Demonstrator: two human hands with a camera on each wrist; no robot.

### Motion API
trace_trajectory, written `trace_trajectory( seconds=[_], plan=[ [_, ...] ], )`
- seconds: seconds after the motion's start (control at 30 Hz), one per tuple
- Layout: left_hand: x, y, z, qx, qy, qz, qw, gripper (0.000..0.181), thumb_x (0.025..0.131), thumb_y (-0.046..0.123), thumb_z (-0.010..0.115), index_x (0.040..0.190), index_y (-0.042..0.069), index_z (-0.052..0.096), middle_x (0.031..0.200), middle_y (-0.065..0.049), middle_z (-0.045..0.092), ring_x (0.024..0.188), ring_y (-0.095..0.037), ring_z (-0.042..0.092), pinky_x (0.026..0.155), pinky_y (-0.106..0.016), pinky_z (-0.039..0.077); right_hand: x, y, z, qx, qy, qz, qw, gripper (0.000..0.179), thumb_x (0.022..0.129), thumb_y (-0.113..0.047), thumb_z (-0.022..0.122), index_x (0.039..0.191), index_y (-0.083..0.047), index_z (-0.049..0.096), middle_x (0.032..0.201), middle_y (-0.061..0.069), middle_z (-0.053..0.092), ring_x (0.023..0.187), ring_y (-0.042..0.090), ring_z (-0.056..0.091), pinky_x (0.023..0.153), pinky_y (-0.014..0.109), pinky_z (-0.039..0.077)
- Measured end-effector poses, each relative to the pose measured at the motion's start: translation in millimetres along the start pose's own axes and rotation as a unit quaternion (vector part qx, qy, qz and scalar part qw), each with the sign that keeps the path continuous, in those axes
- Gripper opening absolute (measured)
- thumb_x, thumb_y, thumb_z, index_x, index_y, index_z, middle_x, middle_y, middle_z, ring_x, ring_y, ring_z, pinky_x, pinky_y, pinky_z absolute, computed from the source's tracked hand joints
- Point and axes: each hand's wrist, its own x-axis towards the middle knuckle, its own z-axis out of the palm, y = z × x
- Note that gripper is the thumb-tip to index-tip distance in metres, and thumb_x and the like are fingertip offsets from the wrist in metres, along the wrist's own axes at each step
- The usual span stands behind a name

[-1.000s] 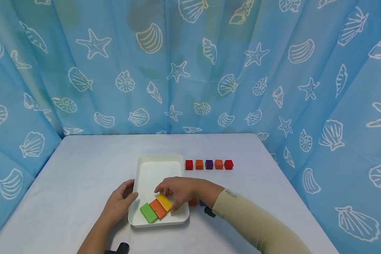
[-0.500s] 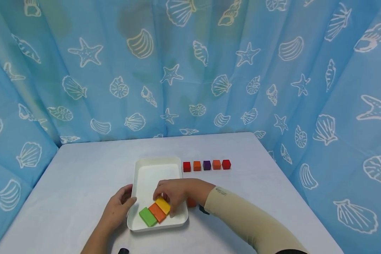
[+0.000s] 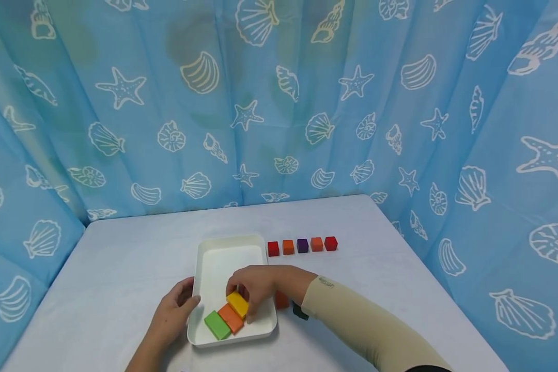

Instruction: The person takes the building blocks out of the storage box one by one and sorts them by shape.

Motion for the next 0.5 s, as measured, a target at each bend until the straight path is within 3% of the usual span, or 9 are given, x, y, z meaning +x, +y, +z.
trace_trajectory(
  seconds=[0.3, 0.5],
  plan=[
    [1.3, 0.0, 1.6, 0.001, 0.004, -0.005, 1.0000, 0.063, 0.104, 0.018, 0.064, 0.159, -0.001, 0.042, 0.155, -0.026, 0.051, 0.145, -0.043, 0.048, 0.119, -0.059, 0.039, -28.8, -4.3, -15.5, 0.017, 0.029, -0.018, 0.9993, 0.059, 0.078, -0.025, 0.098, 0.129, -0.027, 0.068, 0.113, -0.016, 0.063, 0.100, 0.003, 0.064, 0.087, 0.020, 0.058],
    [0.5, -0.3, 1.8, 0.003, 0.009, -0.006, 0.9999, 0.062, 0.104, 0.018, 0.064, 0.159, -0.001, 0.042, 0.155, -0.026, 0.052, 0.144, -0.042, 0.048, 0.119, -0.059, 0.039, -60.9, 15.0, -24.2, 0.016, 0.074, 0.001, 0.9971, 0.059, 0.076, -0.026, 0.098, 0.127, -0.027, 0.067, 0.113, -0.016, 0.063, 0.099, 0.004, 0.065, 0.083, 0.020, 0.059]
  ],
)
